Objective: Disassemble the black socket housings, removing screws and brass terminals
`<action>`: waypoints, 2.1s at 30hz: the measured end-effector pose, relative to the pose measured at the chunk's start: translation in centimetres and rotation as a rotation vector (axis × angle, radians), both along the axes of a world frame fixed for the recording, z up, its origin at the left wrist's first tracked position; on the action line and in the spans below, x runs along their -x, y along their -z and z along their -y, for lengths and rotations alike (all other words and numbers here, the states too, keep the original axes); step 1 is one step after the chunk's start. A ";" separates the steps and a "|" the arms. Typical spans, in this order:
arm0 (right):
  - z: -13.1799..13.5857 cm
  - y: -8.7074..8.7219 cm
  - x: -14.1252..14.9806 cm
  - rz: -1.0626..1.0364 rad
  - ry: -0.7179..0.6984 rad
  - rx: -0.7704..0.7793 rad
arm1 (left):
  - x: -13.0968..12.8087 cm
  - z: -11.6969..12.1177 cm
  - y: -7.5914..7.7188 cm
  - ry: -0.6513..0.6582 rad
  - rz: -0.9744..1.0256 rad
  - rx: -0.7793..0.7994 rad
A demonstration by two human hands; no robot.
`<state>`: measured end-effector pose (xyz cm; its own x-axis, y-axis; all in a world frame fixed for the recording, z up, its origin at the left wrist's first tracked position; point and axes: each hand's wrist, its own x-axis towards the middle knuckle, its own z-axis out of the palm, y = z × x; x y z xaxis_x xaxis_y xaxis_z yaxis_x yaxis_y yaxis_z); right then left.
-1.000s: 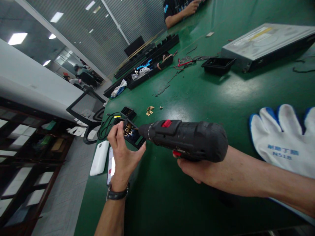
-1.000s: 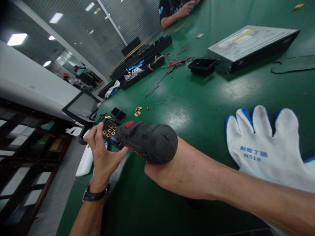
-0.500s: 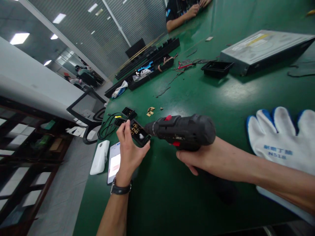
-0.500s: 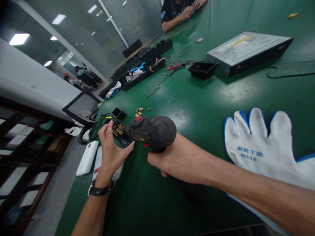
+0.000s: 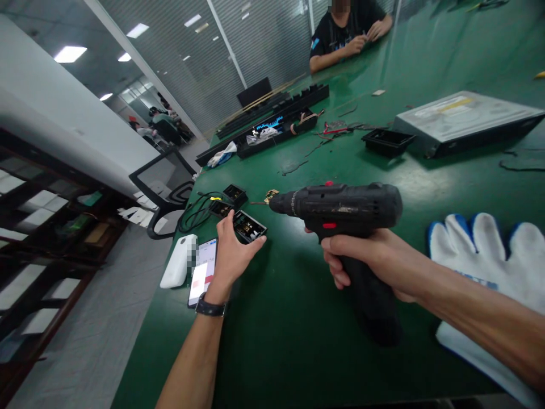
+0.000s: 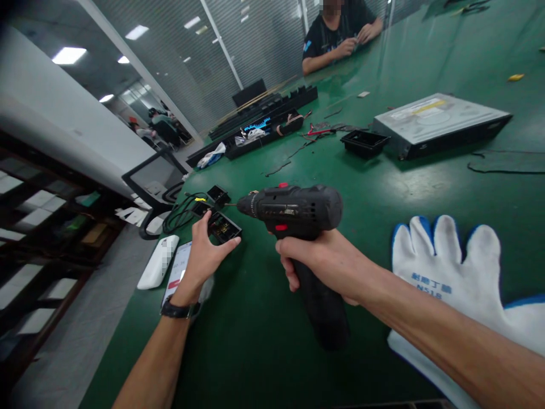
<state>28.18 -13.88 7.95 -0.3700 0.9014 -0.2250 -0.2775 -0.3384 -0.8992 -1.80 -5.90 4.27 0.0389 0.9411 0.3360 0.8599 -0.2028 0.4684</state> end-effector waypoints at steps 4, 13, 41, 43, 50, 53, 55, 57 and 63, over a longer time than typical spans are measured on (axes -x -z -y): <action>-0.2 0.0 0.2 -0.059 0.071 0.050 | 0.6 -0.8 0.0 -0.047 0.021 0.146; -1.1 -0.5 -0.3 -0.218 0.250 0.081 | -2.2 -4.2 -5.0 0.078 -0.140 -0.113; -2.2 0.3 -0.7 -0.371 0.331 0.133 | -11.3 -12.9 -1.5 0.360 0.040 0.164; -1.9 0.2 -0.5 -0.366 0.306 0.105 | -10.5 -12.3 -2.0 0.306 0.215 0.139; -0.7 0.1 0.0 -0.390 0.188 0.026 | -7.6 -8.8 -5.2 0.186 0.997 0.079; -0.2 0.3 0.2 -0.368 0.141 0.000 | -6.9 -7.1 -6.5 0.115 1.474 0.140; 0.0 0.3 0.4 -0.353 0.117 -0.016 | -6.5 -6.3 -6.9 0.065 1.623 0.190; 0.1 0.4 0.5 -0.350 0.089 -0.020 | -6.3 -5.7 -7.0 0.038 1.711 0.233; 0.3 0.7 0.7 -0.336 0.041 -0.013 | -6.7 -4.5 -6.9 0.050 1.809 0.277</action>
